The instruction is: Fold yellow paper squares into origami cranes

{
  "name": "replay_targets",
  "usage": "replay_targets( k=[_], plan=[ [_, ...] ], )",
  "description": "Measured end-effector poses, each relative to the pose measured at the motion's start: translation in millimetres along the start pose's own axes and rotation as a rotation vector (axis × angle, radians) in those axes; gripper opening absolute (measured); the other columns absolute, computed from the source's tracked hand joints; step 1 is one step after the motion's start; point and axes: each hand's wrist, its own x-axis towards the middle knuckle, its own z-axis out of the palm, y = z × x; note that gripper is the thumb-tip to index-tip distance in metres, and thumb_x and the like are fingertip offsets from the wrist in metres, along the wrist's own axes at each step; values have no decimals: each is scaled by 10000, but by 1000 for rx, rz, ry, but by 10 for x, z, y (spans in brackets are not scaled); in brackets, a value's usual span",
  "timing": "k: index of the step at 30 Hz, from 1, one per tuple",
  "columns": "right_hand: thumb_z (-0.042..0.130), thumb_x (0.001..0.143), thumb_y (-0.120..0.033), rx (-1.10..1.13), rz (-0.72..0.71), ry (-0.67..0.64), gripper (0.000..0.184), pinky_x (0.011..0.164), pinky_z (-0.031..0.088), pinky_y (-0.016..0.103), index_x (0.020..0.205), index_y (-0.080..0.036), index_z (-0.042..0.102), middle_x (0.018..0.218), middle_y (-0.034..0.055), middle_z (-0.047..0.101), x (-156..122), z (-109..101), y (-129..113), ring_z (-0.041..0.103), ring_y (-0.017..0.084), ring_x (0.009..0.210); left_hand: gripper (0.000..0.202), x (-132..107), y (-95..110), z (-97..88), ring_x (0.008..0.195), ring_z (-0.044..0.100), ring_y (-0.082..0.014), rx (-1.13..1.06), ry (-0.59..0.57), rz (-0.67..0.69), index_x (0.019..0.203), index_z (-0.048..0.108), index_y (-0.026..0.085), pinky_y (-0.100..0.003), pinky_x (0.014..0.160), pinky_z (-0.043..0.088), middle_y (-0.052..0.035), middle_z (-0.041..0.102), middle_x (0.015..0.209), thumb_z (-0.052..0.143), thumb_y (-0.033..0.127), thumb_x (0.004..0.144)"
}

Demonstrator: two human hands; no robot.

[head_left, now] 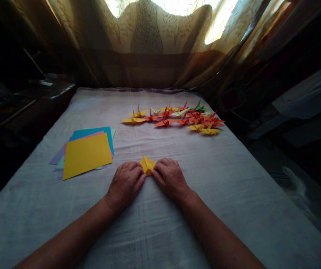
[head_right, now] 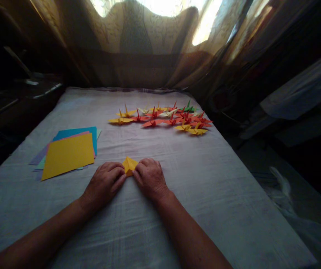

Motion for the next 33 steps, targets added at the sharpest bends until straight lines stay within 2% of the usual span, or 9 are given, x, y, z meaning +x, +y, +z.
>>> replay_targets(
  k=[10,17,24,29,33],
  plan=[
    [650,884,-261,-56,103,33,106,776,346,332,805,-207,605,872,42,637,12,48,-74,552,216,868,72,14,39,-4,907,563,-245,-1,-41,-78,858,575,201,-406,856,460,-69,638,955,532,222,912],
    [638,889,-247,-62,136,35,69,777,342,340,838,-212,607,879,40,626,15,72,-92,549,220,868,133,29,32,-11,947,571,-246,-36,-74,-94,864,615,204,-417,879,447,-69,645,1011,507,239,934],
    [679,868,-367,-14,133,42,184,778,347,339,832,-208,595,874,42,616,7,73,-97,542,221,865,149,28,32,-13,967,562,-253,-51,-76,-100,841,610,206,-422,879,438,-66,643,1009,543,303,933],
    [673,867,-253,104,158,16,92,787,360,328,813,-215,608,867,24,624,17,41,-13,560,205,880,90,31,38,-32,994,559,-263,-70,-94,-122,850,610,205,-436,899,427,-68,644,1040,563,246,914],
    [618,872,-165,200,110,3,82,790,386,313,811,-219,619,867,21,630,13,29,80,564,189,867,88,33,28,-47,978,568,-260,-101,-114,-135,852,617,209,-434,891,430,-66,648,1023,555,233,910]
  ],
)
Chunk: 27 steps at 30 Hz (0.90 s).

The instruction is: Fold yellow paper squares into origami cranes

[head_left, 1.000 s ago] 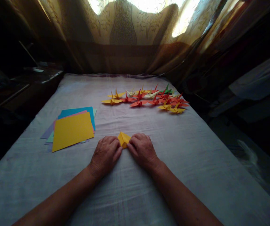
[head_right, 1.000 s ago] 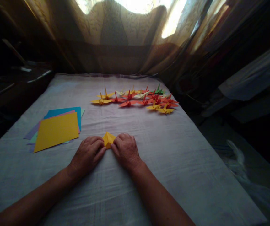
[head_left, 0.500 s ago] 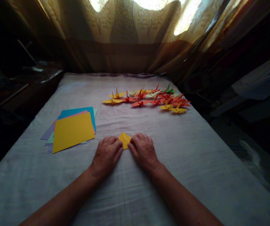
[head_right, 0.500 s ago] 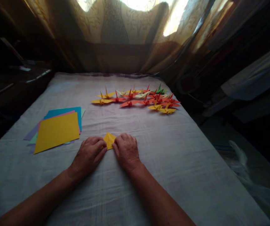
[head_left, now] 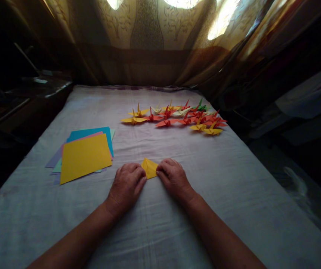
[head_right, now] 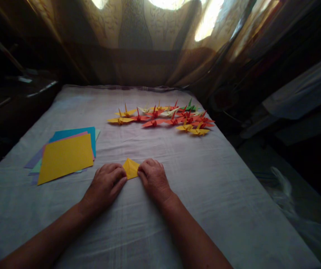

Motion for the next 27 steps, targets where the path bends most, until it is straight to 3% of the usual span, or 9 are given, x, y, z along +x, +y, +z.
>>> replay_targets(
  k=[12,18,22,27],
  plan=[
    [592,887,-181,-91,-64,69,68,810,402,320,844,-215,632,898,41,636,-37,42,-1,563,198,880,87,-6,-102,-41,986,586,-243,-126,-9,29,878,606,219,-418,898,448,-59,668,1015,525,188,868],
    [604,849,-176,-151,-13,123,240,932,404,400,1083,-214,645,1206,101,635,-60,49,-22,549,255,1107,131,-36,-165,-30,964,625,-245,-162,68,72,951,610,223,-414,880,498,-70,692,995,525,210,851],
    [594,859,-186,-119,-2,111,186,961,394,417,1028,-220,665,1210,94,646,-64,47,-18,550,254,1133,175,-62,-146,-2,985,627,-243,-107,126,88,1026,629,214,-421,905,492,-82,695,1037,523,245,891],
    [600,848,-180,-35,6,135,148,951,395,401,974,-212,669,1176,89,666,-65,44,1,567,240,1129,191,-57,-129,-15,979,629,-239,-77,88,115,1021,676,217,-412,885,492,-80,695,1043,510,257,934]
  ],
)
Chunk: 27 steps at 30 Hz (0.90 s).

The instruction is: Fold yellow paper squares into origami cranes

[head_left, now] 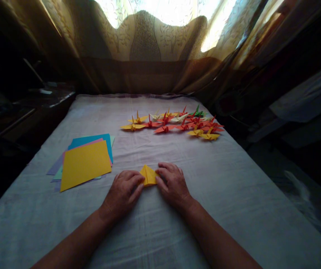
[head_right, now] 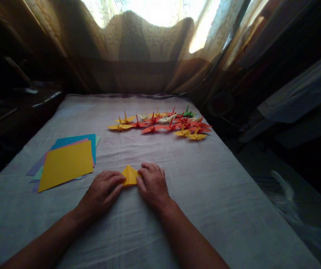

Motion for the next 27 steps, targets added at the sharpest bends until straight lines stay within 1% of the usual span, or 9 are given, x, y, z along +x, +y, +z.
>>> replay_targets(
  k=[5,10,14,18,21,24,27],
  plan=[
    [601,825,-169,79,-31,16,196,965,383,394,1005,-222,656,1128,68,697,6,-2,29,579,231,1128,190,-14,-5,-9,991,631,-245,-5,10,28,1053,678,217,-420,894,488,-85,694,1064,554,264,916],
    [606,799,-167,117,-10,-1,187,902,408,369,966,-227,664,988,55,717,26,-35,17,616,225,1008,273,-46,-14,11,1042,616,-261,11,6,19,1118,639,223,-436,918,482,-88,682,1132,645,265,849],
    [623,776,-167,148,28,9,280,880,418,368,1049,-222,660,947,46,717,30,-50,-7,641,207,909,270,-53,-14,18,1056,614,-262,16,1,17,1106,640,230,-441,931,476,-83,679,1143,655,257,838],
    [648,760,-177,145,42,23,361,873,427,365,1118,-219,635,900,24,712,18,-41,-29,650,198,865,228,-47,-1,15,1034,627,-258,22,15,22,1057,657,237,-424,909,492,-77,691,1108,653,259,830],
    [676,751,-201,126,38,20,411,873,431,367,1158,-206,616,893,23,705,1,-26,-55,647,203,865,223,-43,6,14,1032,630,-255,19,14,29,1056,658,241,-427,909,492,-75,693,1107,653,258,833],
    [694,738,-218,61,48,29,451,881,427,384,1179,-186,606,935,47,696,-16,-9,-90,635,224,903,230,-41,9,10,1033,630,-257,18,16,45,1059,655,233,-433,916,488,-77,692,1109,663,246,830],
    [687,736,-205,30,62,25,484,902,417,408,1210,-198,589,971,62,691,-32,12,-122,621,239,934,216,-41,16,0,1033,632,-258,21,13,58,1041,656,221,-432,917,491,-81,694,1104,669,231,825]
  ],
)
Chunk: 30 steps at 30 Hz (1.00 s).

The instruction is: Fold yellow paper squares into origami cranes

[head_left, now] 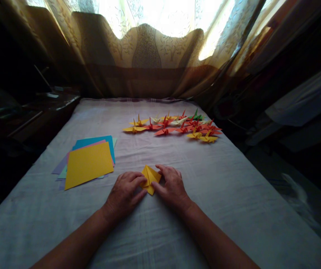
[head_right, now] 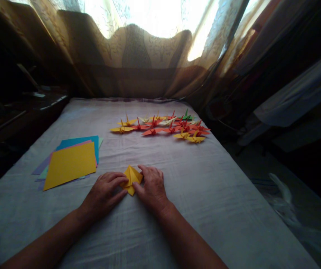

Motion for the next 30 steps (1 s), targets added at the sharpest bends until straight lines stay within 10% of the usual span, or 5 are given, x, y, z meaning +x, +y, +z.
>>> replay_targets(
  k=[8,15,19,30],
  plan=[
    [614,747,-142,116,-38,55,485,775,501,324,1221,-217,543,881,16,676,-22,103,-13,639,188,801,214,-21,2,21,1051,633,-248,6,38,24,1056,649,234,-422,926,503,-85,688,1132,627,215,843],
    [481,862,-113,10,-323,356,295,854,507,376,1093,-240,612,865,53,674,46,-186,28,645,205,862,199,-18,35,-41,1033,638,-233,11,208,48,1094,617,237,-405,920,519,-82,687,1091,554,226,905],
    [479,899,-120,-124,-411,204,233,826,507,340,983,-230,667,907,72,692,55,-148,70,636,200,872,264,-28,32,-41,1099,617,-249,85,297,71,1183,573,228,-432,964,493,-101,676,1152,564,260,921],
    [540,916,-149,-151,-435,-40,158,871,465,327,915,-213,685,958,65,706,-113,-87,31,620,192,918,231,-43,-5,7,1058,654,-255,142,-2,121,1111,695,225,-450,958,461,-74,736,1139,559,286,934]
  ],
)
